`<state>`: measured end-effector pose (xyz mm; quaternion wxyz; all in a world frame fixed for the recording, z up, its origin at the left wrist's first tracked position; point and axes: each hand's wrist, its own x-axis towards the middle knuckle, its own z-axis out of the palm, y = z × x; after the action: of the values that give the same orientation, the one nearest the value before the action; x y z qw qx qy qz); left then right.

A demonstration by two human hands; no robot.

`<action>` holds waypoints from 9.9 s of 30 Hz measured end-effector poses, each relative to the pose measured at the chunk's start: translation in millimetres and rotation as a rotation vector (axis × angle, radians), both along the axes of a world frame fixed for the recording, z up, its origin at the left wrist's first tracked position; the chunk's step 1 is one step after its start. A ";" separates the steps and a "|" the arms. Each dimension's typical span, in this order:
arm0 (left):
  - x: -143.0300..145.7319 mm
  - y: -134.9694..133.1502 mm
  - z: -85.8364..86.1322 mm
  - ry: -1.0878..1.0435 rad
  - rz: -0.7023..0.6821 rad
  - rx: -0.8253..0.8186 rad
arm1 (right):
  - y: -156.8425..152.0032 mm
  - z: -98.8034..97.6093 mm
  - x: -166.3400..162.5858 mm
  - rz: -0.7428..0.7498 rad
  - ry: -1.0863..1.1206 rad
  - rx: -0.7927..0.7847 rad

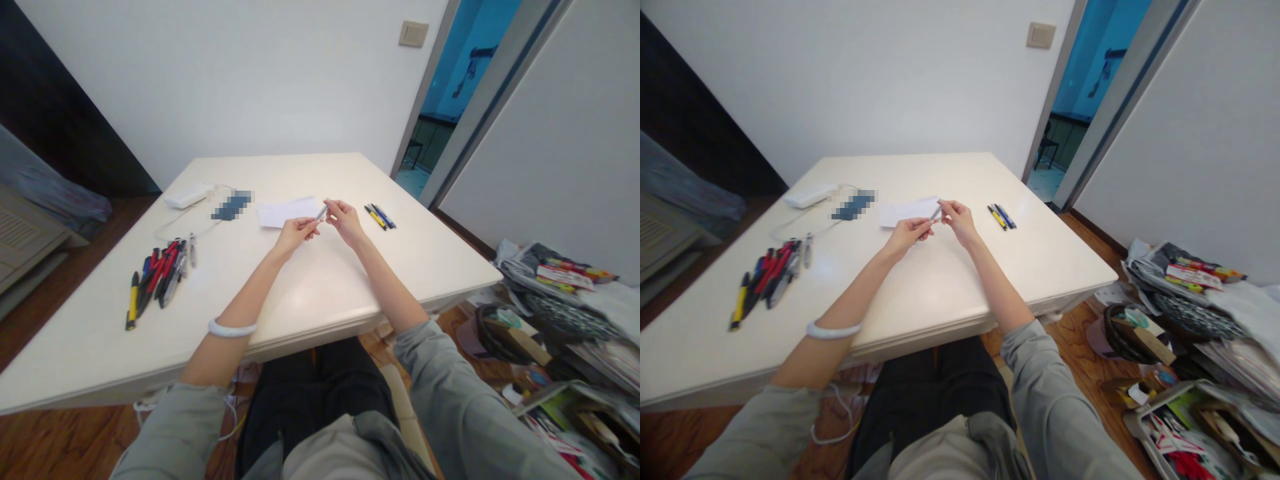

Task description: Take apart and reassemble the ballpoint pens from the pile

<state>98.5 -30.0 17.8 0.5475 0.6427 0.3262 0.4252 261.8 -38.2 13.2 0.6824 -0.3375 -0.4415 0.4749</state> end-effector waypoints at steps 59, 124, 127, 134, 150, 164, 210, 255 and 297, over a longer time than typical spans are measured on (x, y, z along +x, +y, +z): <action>1.6 -2.0 1.2 -0.035 -0.094 -0.134 | -1.7 4.0 -4.5 0.056 0.025 -0.062; -12.2 15.5 -11.3 0.234 -0.192 0.276 | 2.3 -5.8 -16.0 0.082 0.146 -0.253; -11.9 15.1 -10.9 0.236 -0.212 0.280 | 2.2 -6.0 -16.0 0.087 0.180 -0.260; -13.3 16.7 -9.6 0.317 -0.115 0.349 | -0.8 -4.5 -20.3 0.062 0.172 -0.297; -60.6 47.5 -4.2 0.872 0.365 0.521 | 5.3 -12.6 -14.2 0.010 0.041 -0.238; -66.9 51.9 -18.8 0.988 0.273 0.503 | -0.7 -8.4 -20.4 0.149 0.092 -0.182; -30.4 34.5 -25.1 1.210 -0.135 0.635 | 13.1 -25.3 -3.1 -0.376 -0.536 -0.176; -28.9 19.0 -7.1 1.246 -0.107 0.509 | 22.8 -46.7 3.4 -0.417 -0.698 -0.184; -31.8 27.7 -13.5 1.216 -0.113 0.561 | 18.1 -39.3 8.5 -0.519 -0.439 -0.199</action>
<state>66.8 -2.3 4.2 0.0999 0.9019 0.4194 0.0269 270.3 -20.0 -26.1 0.6331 -0.5972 -0.4287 0.2424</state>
